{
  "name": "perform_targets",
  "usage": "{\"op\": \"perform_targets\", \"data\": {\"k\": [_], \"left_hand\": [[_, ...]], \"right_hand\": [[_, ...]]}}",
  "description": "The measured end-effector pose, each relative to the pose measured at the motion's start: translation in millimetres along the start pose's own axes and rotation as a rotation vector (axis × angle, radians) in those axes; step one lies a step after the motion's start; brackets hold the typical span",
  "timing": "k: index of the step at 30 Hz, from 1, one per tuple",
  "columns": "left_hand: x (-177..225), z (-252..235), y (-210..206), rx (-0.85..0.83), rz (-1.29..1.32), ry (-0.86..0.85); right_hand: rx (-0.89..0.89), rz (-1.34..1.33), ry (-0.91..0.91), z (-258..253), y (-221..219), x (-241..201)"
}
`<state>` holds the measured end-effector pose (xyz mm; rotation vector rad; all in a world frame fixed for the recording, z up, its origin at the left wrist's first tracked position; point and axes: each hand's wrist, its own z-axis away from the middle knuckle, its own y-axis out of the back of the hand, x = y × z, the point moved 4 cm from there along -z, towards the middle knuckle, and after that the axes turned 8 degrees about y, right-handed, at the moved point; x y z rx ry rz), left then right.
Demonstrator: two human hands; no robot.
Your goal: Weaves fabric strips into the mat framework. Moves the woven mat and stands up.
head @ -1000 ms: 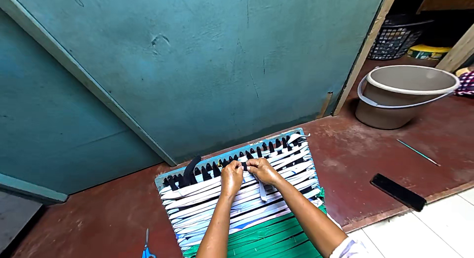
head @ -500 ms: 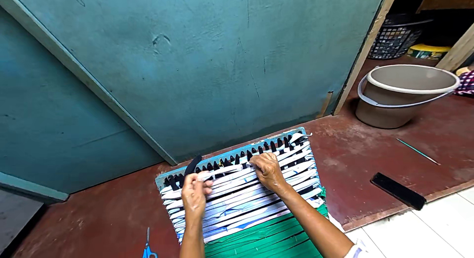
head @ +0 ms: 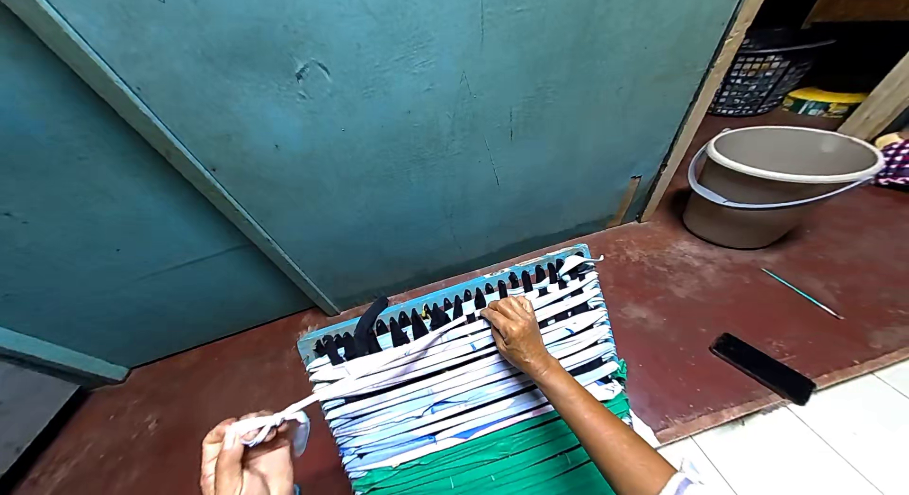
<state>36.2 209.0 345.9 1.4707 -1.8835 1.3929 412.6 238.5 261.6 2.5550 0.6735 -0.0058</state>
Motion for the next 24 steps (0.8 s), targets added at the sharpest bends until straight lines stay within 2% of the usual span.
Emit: {"op": "perform_targets", "data": {"k": [2, 7, 9, 11, 14, 16, 18, 20, 22, 24], "left_hand": [[-9, 0, 5, -0.017, -0.015, 0.038], [-47, -11, 34, 0.34, 0.009, 0.221], [-48, -11, 33, 0.357, 0.046, 0.248], [-39, -6, 22, 0.212, 0.012, 0.192], [-19, 8, -16, -0.215, -0.143, 0.088], [-14, 26, -51, -0.487, -0.338, 0.057], [-17, 46, -82, -0.664, -0.532, -0.025], [-22, 61, -103, -0.729, -0.661, -0.162], [-25, 67, -116, -0.709, -0.744, -0.291], [-26, 70, -122, -0.681, -0.753, -0.326]], "right_hand": [[-0.03, 0.051, 0.0, 0, -4, -1], [-0.127, 0.0, -0.06, -7, -1, -5], [-0.111, -0.091, -0.088, -9, 11, -5], [-0.051, -0.186, -0.084, -14, 27, -11], [0.004, -0.434, -0.017, -31, 49, -41], [-0.06, -0.649, 0.069, -40, 58, -72], [-0.17, -0.796, 0.194, -44, 59, -99], [-0.253, -0.892, 0.274, -41, 55, -114], [-0.29, -0.936, 0.259, -37, 53, -113], [-0.294, -0.921, 0.228, -33, 54, -107]]}}
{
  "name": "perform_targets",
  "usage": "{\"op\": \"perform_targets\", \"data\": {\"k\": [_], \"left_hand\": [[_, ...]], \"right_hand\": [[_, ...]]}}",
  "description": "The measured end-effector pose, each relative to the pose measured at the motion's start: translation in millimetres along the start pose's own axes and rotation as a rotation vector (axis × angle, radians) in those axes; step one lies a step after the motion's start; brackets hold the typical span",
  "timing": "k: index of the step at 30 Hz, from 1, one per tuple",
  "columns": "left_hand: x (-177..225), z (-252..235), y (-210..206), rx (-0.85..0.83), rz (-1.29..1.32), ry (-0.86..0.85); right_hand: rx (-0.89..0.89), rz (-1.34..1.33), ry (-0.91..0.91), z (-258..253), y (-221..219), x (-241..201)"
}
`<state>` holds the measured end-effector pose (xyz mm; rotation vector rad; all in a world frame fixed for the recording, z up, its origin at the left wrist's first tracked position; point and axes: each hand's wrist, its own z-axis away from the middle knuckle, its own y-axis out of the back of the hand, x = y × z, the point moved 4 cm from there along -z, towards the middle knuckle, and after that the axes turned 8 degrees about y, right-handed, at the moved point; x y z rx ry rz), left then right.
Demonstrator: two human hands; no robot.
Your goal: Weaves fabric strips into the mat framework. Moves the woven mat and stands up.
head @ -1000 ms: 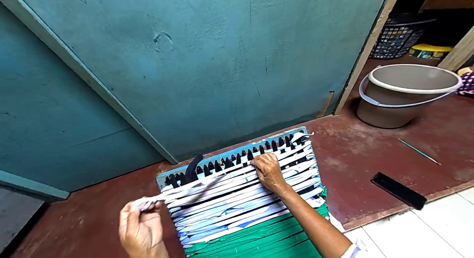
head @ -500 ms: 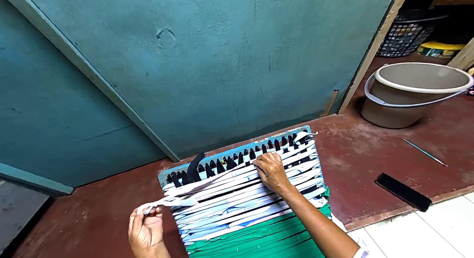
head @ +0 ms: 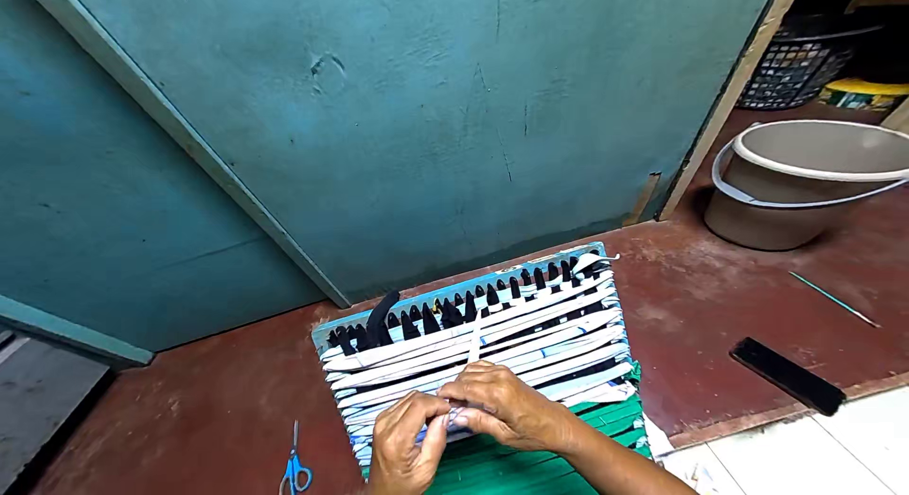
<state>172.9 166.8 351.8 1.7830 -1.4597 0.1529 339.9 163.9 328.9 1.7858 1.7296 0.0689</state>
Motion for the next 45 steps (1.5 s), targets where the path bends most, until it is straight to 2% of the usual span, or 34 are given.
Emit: {"op": "perform_targets", "data": {"k": [9, 11, 13, 16, 21, 24, 27, 30, 33, 34, 36, 38, 41, 45], "left_hand": [[4, -14, -17, 0.053, 0.087, -0.035], [-3, -17, -20, 0.041, 0.138, 0.059], [-18, -26, -29, 0.017, 0.132, 0.198], [-45, -40, -58, -0.216, -0.122, 0.445], [-55, -62, -82, -0.648, -0.641, 0.757], [-55, -65, -82, -0.708, -0.862, 0.815], [-58, -66, -83, -0.729, -0.894, 0.838], [-66, -68, -86, -0.736, -0.732, 0.854], [-87, -67, -92, -0.661, -0.361, 0.897], [-94, -64, -95, -0.588, -0.176, 0.939], [-101, -56, -101, -0.412, 0.348, 1.131], [-102, -50, -105, -0.288, 0.691, 1.23], [-101, -43, -107, -0.191, 0.853, 1.183], [-99, -35, -107, -0.186, 0.925, 1.041]], "right_hand": [[0.13, -0.086, -0.165, 13, 13, 3], [0.21, -0.072, -0.197, 16, 19, 7], [0.281, 0.066, -0.244, 19, 27, 17], [0.231, 0.257, -0.335, 22, 32, 45], [-0.027, 0.313, -0.427, 23, 22, 78], [-0.174, 0.448, -0.549, 22, 14, 88], [-0.163, 0.592, -0.57, 23, 8, 89], [-0.126, 0.611, -0.571, 26, 7, 88], [-0.114, 0.523, -0.583, 28, 11, 89], [-0.109, 0.479, -0.596, 28, 13, 89], [-0.074, 0.4, -0.617, 30, 18, 90], [-0.011, 0.363, -0.626, 33, 20, 93], [0.059, 0.335, -0.635, 32, 24, 98], [-0.009, 0.359, -0.713, 27, 26, 101]]}}
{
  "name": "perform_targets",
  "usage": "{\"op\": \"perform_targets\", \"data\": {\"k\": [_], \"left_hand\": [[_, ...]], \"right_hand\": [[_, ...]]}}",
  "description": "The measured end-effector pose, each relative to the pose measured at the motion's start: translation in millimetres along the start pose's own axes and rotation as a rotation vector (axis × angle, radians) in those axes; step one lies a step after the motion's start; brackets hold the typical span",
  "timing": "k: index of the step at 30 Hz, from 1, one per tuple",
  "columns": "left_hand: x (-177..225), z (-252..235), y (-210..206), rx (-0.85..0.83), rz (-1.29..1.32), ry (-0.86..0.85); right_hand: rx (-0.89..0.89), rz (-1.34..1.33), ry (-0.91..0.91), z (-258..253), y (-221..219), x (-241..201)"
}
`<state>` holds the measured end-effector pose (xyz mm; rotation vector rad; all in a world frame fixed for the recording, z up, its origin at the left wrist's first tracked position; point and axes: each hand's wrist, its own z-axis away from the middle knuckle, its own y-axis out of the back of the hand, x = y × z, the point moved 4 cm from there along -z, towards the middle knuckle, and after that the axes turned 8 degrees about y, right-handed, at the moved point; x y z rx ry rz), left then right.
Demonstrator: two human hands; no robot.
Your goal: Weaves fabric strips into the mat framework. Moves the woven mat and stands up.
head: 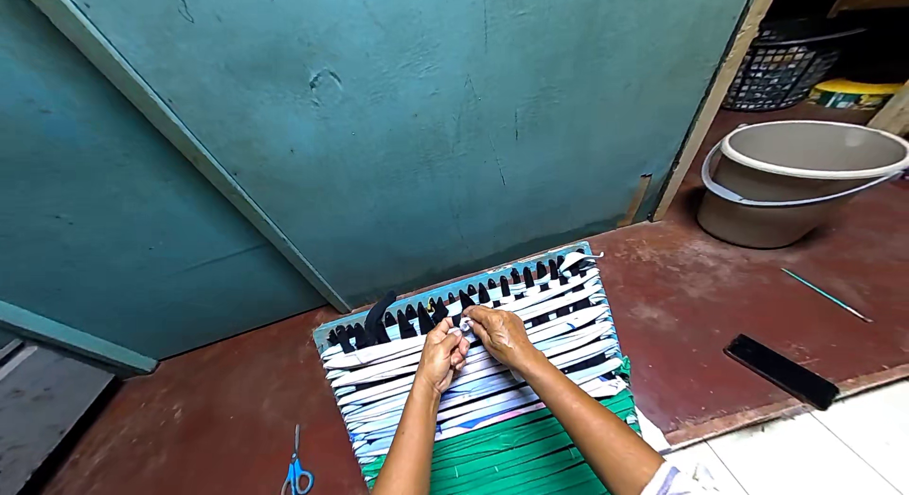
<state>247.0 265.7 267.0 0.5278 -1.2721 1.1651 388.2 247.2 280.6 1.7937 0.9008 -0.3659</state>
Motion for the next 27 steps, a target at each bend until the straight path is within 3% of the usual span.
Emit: {"op": "perform_targets", "data": {"k": [4, 7, 13, 18, 21, 24, 27], "left_hand": [[4, 5, 5, -0.069, -0.089, -0.054], [10, 9, 9, -0.015, -0.281, -0.106], [15, 12, 14, 0.067, -0.586, -0.217], [15, 18, 7, 0.266, -0.95, -0.432], [14, 23, 2, 0.427, -1.104, -0.633], [12, 20, 3, 0.558, -1.09, -0.791], [16, 14, 7, 0.593, -1.048, -0.783]], "right_hand": [[0.085, 0.213, -0.05, -9, -9, -13], [0.189, 0.337, -0.024, -16, -20, -19], [0.202, 0.419, -0.056, -23, -27, -25], [-0.141, -0.01, -0.152, -27, -12, -12], [-0.15, -0.283, -0.149, -29, -10, 1], [-0.182, -0.434, -0.193, -29, -12, 5], [-0.201, -0.509, -0.206, -28, -10, 4]]}}
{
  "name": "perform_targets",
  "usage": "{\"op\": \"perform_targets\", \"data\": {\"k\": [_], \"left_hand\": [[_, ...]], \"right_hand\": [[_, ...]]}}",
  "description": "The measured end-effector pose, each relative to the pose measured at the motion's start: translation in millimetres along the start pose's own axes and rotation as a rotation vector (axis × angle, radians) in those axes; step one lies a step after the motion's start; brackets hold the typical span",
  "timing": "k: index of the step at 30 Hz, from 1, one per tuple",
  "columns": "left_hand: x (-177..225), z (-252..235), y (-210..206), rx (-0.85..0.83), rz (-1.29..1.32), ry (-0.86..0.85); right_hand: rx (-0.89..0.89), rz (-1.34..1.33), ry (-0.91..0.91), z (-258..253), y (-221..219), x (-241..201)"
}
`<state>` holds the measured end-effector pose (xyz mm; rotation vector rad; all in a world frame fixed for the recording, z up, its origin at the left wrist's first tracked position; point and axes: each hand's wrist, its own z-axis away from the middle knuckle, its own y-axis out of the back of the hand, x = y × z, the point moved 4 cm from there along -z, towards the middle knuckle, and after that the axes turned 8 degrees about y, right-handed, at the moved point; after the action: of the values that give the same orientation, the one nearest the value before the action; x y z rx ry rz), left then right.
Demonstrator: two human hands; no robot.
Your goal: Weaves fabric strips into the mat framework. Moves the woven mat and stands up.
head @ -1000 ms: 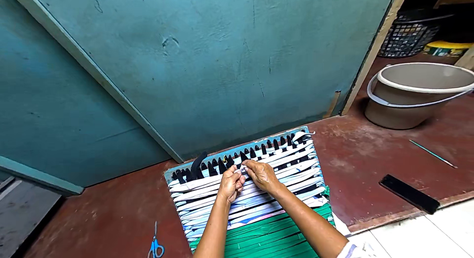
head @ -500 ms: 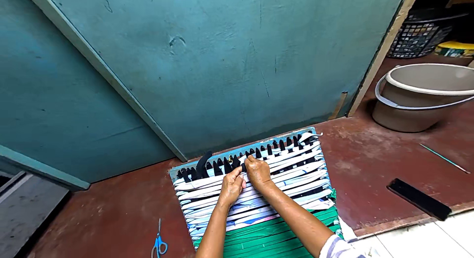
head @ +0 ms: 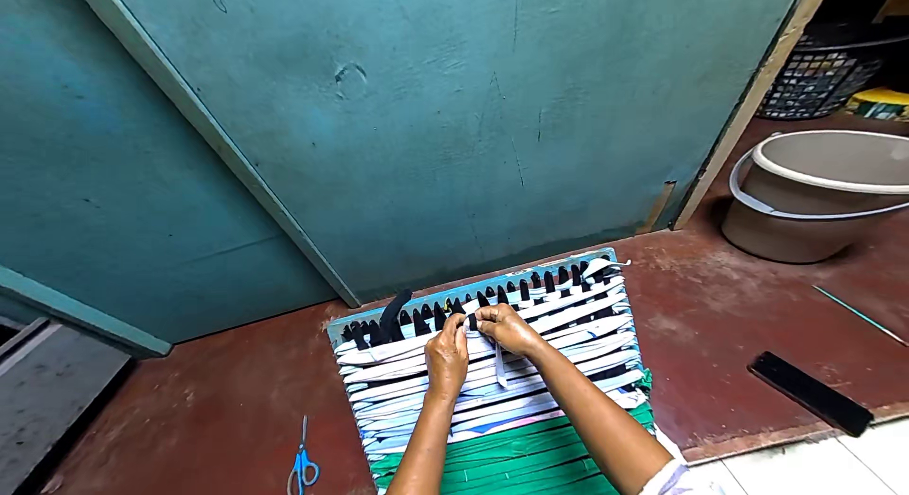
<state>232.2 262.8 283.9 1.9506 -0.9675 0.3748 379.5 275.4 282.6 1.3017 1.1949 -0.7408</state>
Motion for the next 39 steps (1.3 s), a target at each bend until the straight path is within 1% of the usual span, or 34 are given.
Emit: {"op": "perform_targets", "data": {"k": [3, 7, 8, 10, 12, 14, 16, 18, 20, 22, 24, 29, 31, 33, 34, 36, 39], "left_hand": [[2, -6, 2, -0.084, -0.006, 0.1], [15, -15, 8, -0.287, -0.176, 0.293], [15, -15, 6, -0.297, -0.202, 0.309], [9, -13, 4, -0.209, -0.14, 0.273], [-1, -10, 6, -0.127, 0.059, 0.3], [-13, -8, 14, -0.096, 0.375, 0.42], [-17, -5, 27, -0.061, 0.694, 0.512], [-16, -3, 46, -0.003, 0.928, 0.545], [-17, -2, 68, 0.058, 1.069, 0.564], [-22, -1, 91, 0.136, 1.133, 0.585], [-34, 0, 119, 0.244, 1.138, 0.574], [-71, 6, 208, 0.499, 1.067, 0.506], [-80, 10, 222, 0.583, 1.04, 0.511], [-83, 14, 223, 0.615, 0.975, 0.495], [-79, 15, 220, 0.594, 0.918, 0.466], [-62, 19, 208, 0.471, 0.796, 0.363], [-30, 31, 176, 0.236, 0.677, 0.165]], "right_hand": [[-0.009, -0.039, -0.003, 1, 0, 0], [0.001, -0.055, -0.001, 1, -1, 3], [0.009, -0.033, 0.005, 1, -2, 3], [0.026, 0.072, 0.036, 4, -3, -3], [0.021, 0.213, 0.054, 11, -2, -15], [0.066, 0.373, 0.094, 21, -2, -26], [0.215, 0.483, 0.244, 30, -2, -31], [0.362, 0.549, 0.439, 32, -4, -27], [0.41, 0.593, 0.536, 30, -6, -22], [0.44, 0.625, 0.588, 29, -9, -18], [0.467, 0.653, 0.598, 28, -10, -15], [0.471, 0.647, 0.591, 28, -4, -9], [0.462, 0.622, 0.595, 28, -3, -12], [0.472, 0.581, 0.613, 30, -5, -16], [0.483, 0.553, 0.631, 31, -6, -20], [0.472, 0.465, 0.689, 35, -11, -36], [0.318, 0.303, 0.802, 45, -33, -69]]}}
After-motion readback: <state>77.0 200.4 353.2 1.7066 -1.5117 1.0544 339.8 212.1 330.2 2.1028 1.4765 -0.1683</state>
